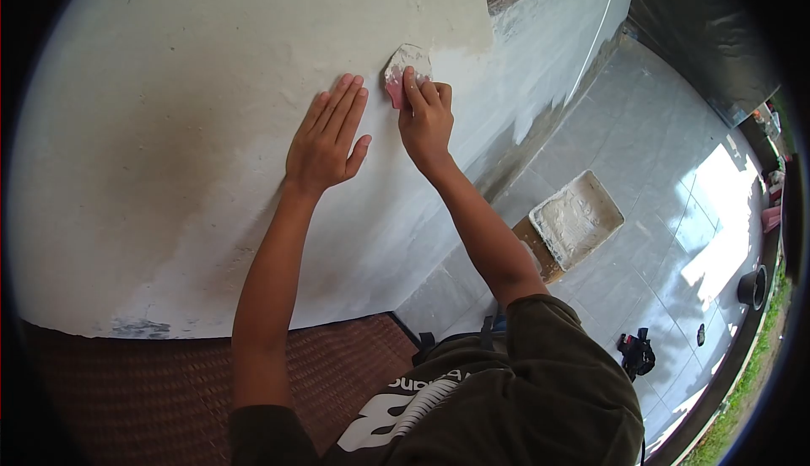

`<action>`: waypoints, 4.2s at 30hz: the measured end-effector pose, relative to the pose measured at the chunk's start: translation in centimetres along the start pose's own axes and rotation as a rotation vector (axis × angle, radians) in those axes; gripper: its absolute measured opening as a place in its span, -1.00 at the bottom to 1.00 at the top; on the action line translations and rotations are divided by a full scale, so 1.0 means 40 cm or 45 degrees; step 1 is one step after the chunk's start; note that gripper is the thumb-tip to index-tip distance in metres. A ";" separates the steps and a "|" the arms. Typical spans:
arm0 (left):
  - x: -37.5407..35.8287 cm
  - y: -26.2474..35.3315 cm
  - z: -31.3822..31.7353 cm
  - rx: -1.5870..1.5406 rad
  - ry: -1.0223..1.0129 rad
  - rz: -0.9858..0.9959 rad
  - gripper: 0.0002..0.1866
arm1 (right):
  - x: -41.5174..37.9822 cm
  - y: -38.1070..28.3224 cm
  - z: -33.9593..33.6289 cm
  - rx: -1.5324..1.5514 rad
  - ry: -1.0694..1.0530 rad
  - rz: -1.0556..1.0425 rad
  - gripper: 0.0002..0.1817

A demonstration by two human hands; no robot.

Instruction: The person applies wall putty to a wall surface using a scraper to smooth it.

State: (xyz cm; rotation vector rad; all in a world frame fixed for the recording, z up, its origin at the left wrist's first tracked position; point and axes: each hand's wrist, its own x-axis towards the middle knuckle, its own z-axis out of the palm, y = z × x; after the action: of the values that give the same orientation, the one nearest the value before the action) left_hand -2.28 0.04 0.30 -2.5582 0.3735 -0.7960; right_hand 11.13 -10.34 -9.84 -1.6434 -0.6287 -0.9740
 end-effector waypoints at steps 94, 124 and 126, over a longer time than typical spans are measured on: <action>-0.003 -0.001 0.007 0.028 0.000 -0.025 -0.37 | 0.042 0.017 -0.041 0.279 0.075 0.282 -0.40; -0.002 -0.002 0.006 -0.011 0.020 -0.024 -0.38 | -0.126 -0.085 -0.131 0.568 -0.380 0.211 -0.37; -0.001 -0.001 0.005 0.006 0.009 -0.024 -0.38 | -0.064 -0.045 -0.104 0.503 -0.089 0.177 -0.37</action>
State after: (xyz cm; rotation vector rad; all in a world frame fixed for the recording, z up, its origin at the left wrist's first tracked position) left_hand -2.19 0.14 0.16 -2.5589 0.3493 -0.8116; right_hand 7.18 -13.59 -10.68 -1.3526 -0.6945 -0.6453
